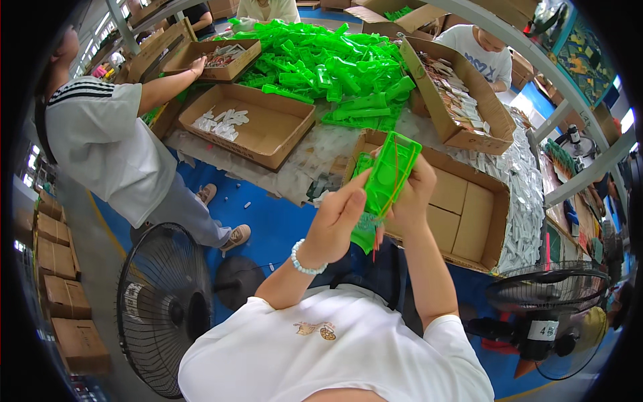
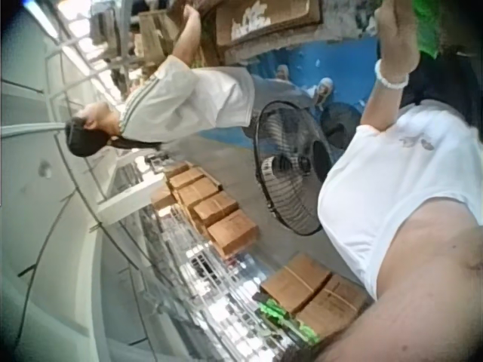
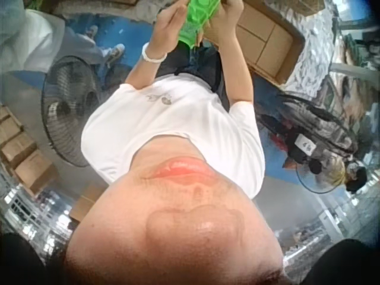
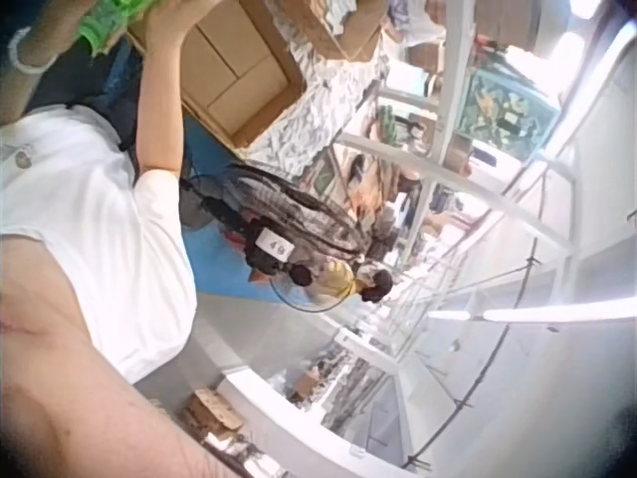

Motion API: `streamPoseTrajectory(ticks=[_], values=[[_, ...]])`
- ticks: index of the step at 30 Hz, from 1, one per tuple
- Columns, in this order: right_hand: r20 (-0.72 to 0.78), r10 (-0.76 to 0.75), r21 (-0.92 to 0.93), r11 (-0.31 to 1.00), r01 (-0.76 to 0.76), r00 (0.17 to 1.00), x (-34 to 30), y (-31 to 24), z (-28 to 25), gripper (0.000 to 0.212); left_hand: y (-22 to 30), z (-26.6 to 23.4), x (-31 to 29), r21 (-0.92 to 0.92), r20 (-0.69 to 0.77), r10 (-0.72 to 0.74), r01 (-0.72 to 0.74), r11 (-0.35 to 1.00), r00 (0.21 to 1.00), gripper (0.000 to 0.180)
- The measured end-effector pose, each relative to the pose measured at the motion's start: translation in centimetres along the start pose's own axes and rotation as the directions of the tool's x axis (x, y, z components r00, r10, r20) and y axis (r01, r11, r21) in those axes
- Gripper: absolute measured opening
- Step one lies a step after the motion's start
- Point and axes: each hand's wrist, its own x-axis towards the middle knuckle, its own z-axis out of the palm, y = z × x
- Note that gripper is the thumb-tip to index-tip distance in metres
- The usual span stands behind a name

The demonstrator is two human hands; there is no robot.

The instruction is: The person assembles internal circuitry, wires, and white plastic parts into a green plastic toy housing by hand.

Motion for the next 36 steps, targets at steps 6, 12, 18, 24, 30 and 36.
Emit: streamPoseTrajectory(ticks=[6,12,18,24,30,36], values=[[0.319,0.423,0.383,0.761,-0.524,0.848,0.5,-3.1,1.2,0.018,-1.3,-3.4,-0.3,0.019,-0.211,-0.030,0.035,0.999,0.977,0.024],[0.466,0.436,0.426,0.652,-0.627,0.770,1.6,-1.3,3.5,0.029,-3.8,-5.7,-1.0,0.216,-0.288,0.111,-0.049,0.975,0.951,0.023],[0.469,0.498,0.329,0.668,-0.668,0.729,4.8,0.0,11.7,0.037,-3.5,-8.6,-3.9,0.138,-0.610,0.126,-0.052,0.989,0.783,0.034],[0.852,0.316,-0.244,0.945,-0.219,0.418,13.7,9.0,18.9,0.036,-4.4,-11.9,-8.1,-0.151,-0.823,0.015,-0.244,0.958,0.568,0.036],[0.941,0.332,-0.330,0.857,0.396,0.064,13.2,18.6,23.5,0.022,-3.9,-14.3,-10.5,-0.170,-0.891,-0.070,-0.186,0.968,0.449,0.037],[0.911,0.400,-0.412,0.868,0.277,0.101,14.0,17.9,23.7,0.017,-3.1,-15.8,-10.5,-0.152,-0.914,-0.057,-0.208,0.966,0.402,0.038]])
